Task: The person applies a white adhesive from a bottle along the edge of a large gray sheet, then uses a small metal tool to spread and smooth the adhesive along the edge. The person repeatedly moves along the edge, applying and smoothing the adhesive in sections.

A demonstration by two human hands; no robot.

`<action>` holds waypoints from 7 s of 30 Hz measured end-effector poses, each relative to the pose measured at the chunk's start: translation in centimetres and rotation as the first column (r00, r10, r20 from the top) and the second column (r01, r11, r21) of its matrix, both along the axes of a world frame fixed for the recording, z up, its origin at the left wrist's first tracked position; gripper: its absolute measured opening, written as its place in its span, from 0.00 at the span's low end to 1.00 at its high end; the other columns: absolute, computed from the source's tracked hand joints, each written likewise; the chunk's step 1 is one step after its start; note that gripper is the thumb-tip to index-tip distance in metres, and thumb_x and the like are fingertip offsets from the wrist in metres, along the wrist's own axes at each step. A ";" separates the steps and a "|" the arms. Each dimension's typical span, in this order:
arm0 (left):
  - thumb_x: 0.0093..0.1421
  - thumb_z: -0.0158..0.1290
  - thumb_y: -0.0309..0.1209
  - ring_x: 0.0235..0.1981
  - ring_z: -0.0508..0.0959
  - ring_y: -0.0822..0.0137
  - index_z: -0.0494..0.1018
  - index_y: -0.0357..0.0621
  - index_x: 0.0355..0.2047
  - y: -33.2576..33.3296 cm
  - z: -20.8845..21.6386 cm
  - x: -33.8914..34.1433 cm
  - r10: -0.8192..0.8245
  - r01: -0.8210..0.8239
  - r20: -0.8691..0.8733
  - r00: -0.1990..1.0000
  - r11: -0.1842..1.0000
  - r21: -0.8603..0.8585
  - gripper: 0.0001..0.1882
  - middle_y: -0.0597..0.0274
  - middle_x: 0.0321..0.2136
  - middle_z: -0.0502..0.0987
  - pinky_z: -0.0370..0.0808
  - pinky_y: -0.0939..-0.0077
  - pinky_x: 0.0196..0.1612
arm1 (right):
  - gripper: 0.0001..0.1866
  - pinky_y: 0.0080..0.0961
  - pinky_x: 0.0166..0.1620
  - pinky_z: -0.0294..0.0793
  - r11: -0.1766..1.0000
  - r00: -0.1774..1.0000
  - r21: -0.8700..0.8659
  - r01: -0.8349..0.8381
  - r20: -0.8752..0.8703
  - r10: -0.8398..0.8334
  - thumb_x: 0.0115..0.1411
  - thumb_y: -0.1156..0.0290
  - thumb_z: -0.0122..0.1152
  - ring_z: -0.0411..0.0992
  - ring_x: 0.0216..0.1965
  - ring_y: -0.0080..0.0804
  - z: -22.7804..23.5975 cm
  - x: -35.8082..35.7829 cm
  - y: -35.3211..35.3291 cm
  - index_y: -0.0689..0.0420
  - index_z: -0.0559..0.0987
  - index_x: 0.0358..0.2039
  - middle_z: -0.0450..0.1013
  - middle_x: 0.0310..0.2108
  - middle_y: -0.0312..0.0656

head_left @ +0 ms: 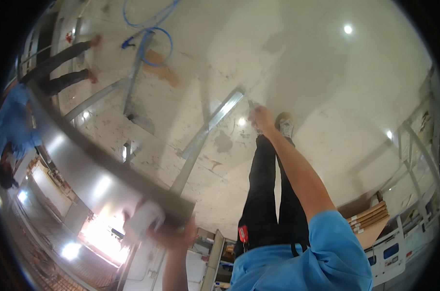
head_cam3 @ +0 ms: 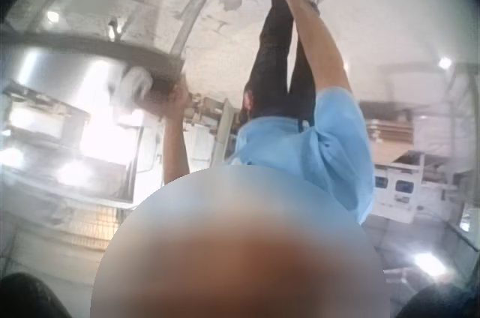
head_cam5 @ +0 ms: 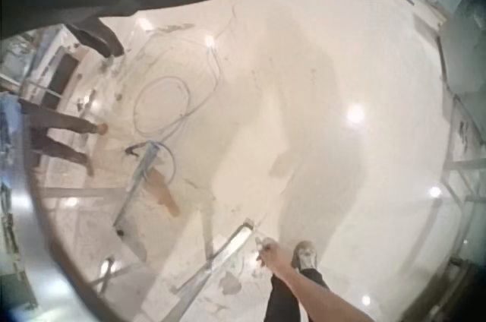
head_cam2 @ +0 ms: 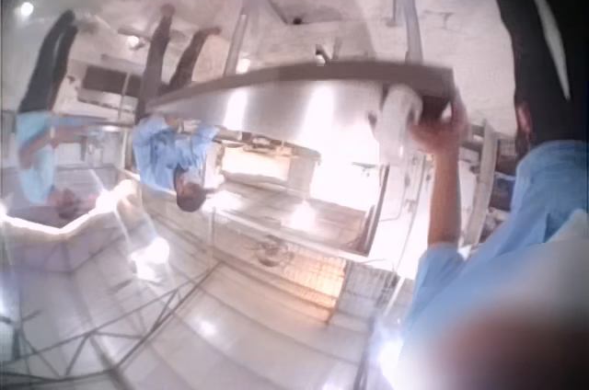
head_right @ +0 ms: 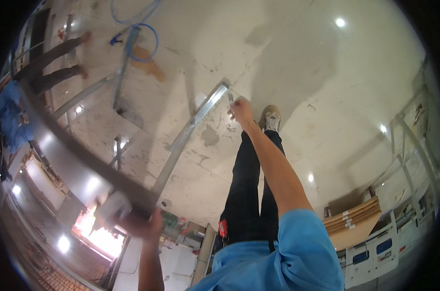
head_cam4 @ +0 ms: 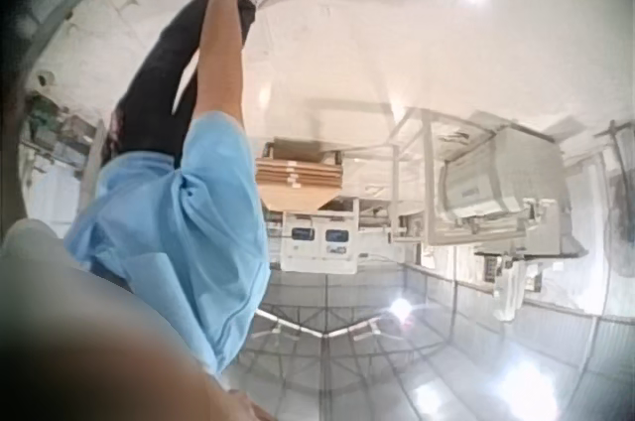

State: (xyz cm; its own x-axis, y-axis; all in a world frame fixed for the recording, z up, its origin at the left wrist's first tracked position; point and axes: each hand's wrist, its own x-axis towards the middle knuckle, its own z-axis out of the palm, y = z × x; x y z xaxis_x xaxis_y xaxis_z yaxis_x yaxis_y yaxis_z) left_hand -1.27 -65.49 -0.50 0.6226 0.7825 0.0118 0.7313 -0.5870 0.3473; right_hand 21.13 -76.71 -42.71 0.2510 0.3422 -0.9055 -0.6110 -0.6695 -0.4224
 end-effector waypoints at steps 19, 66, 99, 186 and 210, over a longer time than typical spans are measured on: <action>0.57 0.69 0.46 0.73 0.59 0.34 0.58 0.39 0.74 3.0 -5.1 -1.9 -0.024 -0.008 -0.193 0.981 0.986 -0.165 0.51 0.31 0.74 0.52 0.57 0.41 0.73 | 0.06 0.26 0.17 0.56 0.841 0.776 -0.308 0.446 -0.334 -0.534 0.65 0.80 0.55 0.63 0.16 0.26 -29.9 -7.7 2.4 0.65 0.76 0.29 0.72 0.21 0.48; 0.57 0.59 0.12 0.63 0.75 0.41 0.86 0.53 0.40 -20.1 5.6 -32.5 0.503 -0.311 0.540 0.675 0.857 -0.410 0.19 0.43 0.66 0.69 0.76 0.54 0.63 | 0.15 0.41 0.46 0.79 0.245 -0.041 -0.082 -0.966 0.985 0.169 0.67 0.63 0.66 0.80 0.43 0.47 45.4 -22.6 2.4 0.56 0.79 0.49 0.80 0.41 0.46; 0.63 0.56 0.12 0.61 0.74 0.46 0.77 0.49 0.49 -52.6 10.2 -92.0 0.598 -0.975 0.772 -0.216 -0.179 -0.134 0.19 0.44 0.63 0.67 0.73 0.61 0.62 | 0.17 0.47 0.42 0.77 -0.662 -0.375 -0.303 -0.685 0.926 -0.035 0.62 0.59 0.71 0.81 0.39 0.55 45.3 -105.2 4.7 0.56 0.78 0.45 0.81 0.37 0.50; 0.66 0.60 0.32 0.65 0.71 0.42 0.74 0.44 0.62 -15.7 3.7 -126.2 -0.434 0.455 0.288 0.854 0.890 -0.010 0.24 0.46 0.62 0.75 0.68 0.48 0.67 | 0.13 0.24 0.36 0.74 0.770 0.852 0.536 0.346 0.163 -0.497 0.74 0.60 0.59 0.74 0.31 0.23 46.4 -129.1 -32.9 0.56 0.83 0.44 0.78 0.32 0.34; 0.76 0.43 0.46 0.77 0.58 0.55 0.64 0.60 0.75 2.3 0.9 -58.1 -0.689 0.687 0.008 0.725 0.724 0.060 0.29 0.65 0.76 0.62 0.50 0.50 0.79 | 0.19 0.23 0.23 0.61 0.760 0.564 0.599 0.255 0.546 -0.619 0.73 0.61 0.63 0.62 0.19 0.17 45.1 -60.5 -14.4 0.56 0.75 0.25 0.65 0.19 0.28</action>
State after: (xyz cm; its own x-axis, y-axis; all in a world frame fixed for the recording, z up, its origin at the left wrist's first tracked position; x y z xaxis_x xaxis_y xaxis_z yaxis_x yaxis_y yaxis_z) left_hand -59.40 -63.19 0.44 0.9885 0.1369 0.0639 0.1099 -0.9419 0.3176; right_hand -39.40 -91.09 2.41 0.9400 0.2843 -0.1888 -0.1833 -0.0462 -0.9820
